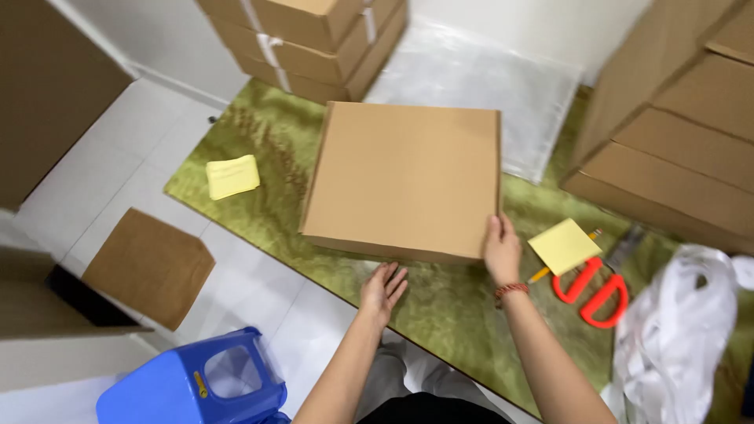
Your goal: Unpacking garments from cardboard boxes, removing plastic packaging, and hanging them on a clothing rack.
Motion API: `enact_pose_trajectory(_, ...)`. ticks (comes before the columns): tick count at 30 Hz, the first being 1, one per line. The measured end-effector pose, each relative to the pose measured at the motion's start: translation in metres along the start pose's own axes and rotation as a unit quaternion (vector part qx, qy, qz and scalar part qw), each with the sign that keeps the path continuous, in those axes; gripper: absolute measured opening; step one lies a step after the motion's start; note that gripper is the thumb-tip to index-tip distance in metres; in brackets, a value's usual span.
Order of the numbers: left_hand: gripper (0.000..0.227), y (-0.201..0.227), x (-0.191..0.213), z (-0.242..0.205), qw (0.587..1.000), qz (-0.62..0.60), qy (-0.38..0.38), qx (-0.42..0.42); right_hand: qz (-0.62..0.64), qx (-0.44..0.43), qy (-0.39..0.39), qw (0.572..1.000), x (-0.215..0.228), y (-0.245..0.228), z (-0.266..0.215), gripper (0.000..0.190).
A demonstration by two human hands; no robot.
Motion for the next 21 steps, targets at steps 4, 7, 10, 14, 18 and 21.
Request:
enact_pose_trajectory(4,0.063,0.022,0.004,-0.001,1.0,-0.02,0.003,-0.015,-0.043,0.042,0.046,0.997,-0.006,0.006,0.002,0.044)
enact_pose_trajectory(7,0.06,0.023,0.007,0.008,0.999,-0.037,-0.005,-0.011,-0.049,0.068,0.085,0.993,-0.004,0.022,0.009,0.04)
enact_pose_trajectory(10,0.057,0.02,0.013,0.013,0.998,-0.06,-0.007,0.005,-0.022,0.08,0.096,0.992,-0.003,0.032,0.011,0.036)
enact_pose_trajectory(14,0.055,0.031,0.019,0.01,0.999,-0.006,-0.042,0.021,0.018,0.061,0.093,0.994,0.0,0.01,-0.005,0.036)
enact_pose_trajectory(18,0.073,0.038,0.041,0.014,0.997,0.054,-0.04,0.037,0.011,0.03,0.067,0.997,-0.005,-0.004,-0.018,0.036)
enact_pose_trajectory(21,0.094,0.043,0.053,0.005,0.997,0.061,-0.035,0.038,0.001,0.022,0.052,0.998,-0.016,-0.003,-0.015,0.036)
Point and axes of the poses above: each hand's wrist, its own z-axis towards the middle knuckle, its own x-axis out of the back of the hand, y = z × x, the point moved 1 cm from there along z, towards the middle knuckle
